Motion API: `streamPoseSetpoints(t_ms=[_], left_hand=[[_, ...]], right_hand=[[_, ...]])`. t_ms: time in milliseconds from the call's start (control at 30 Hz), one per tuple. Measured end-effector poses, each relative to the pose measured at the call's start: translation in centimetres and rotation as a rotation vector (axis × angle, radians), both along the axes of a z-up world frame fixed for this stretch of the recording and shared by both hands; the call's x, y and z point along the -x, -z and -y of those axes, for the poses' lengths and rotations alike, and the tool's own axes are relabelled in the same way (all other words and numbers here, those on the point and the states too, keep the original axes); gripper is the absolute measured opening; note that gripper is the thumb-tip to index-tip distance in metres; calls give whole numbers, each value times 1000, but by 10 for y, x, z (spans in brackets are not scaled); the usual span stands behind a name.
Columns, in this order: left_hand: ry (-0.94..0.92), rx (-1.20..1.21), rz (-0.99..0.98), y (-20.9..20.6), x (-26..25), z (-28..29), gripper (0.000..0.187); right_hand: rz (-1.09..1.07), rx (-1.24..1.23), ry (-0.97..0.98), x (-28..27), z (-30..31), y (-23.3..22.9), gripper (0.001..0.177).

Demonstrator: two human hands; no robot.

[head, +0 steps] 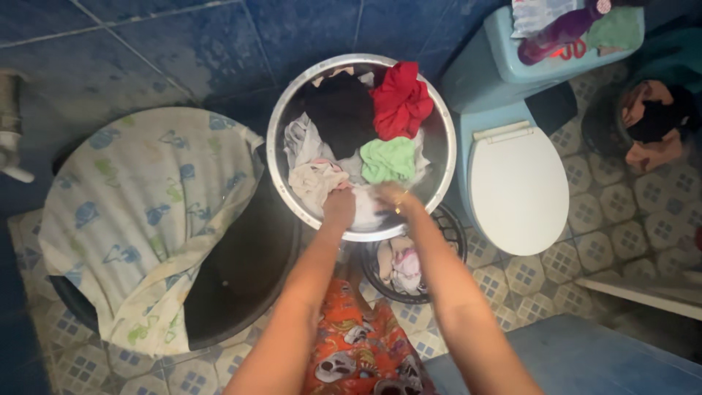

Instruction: The person hand-washes clothes in a metal basin filled with soapy water. They scrub and rinse multiple garments, including a pink cloth, black cloth, red cloth, and green cloth, using a green scoop to pour water and a purple bottle to add detergent.

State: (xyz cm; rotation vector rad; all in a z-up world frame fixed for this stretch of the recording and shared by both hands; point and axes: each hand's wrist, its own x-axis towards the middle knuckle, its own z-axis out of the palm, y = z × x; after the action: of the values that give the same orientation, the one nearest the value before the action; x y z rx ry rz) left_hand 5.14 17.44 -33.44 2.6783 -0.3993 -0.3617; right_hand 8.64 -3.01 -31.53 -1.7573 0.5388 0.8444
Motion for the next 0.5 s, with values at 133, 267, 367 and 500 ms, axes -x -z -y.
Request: streamPoseSetpoints(t_ms=[133,267,367,500], left_hand=[[247,284,-59,-41,-37,-3,30],[-23,1073,-128,-118,-87,7,33],[-362,1301,-289,-166,-109,4,46],[-768,1366,-400,-183,-109,7,62]], right_hand=[[138,-363,-224,-1,16,-54,50],[282,-478,-130,-3,14,-136,51],[243,-757,336,-4,-17,-177,52],[241,-925,568,-14,-45,-188,44]])
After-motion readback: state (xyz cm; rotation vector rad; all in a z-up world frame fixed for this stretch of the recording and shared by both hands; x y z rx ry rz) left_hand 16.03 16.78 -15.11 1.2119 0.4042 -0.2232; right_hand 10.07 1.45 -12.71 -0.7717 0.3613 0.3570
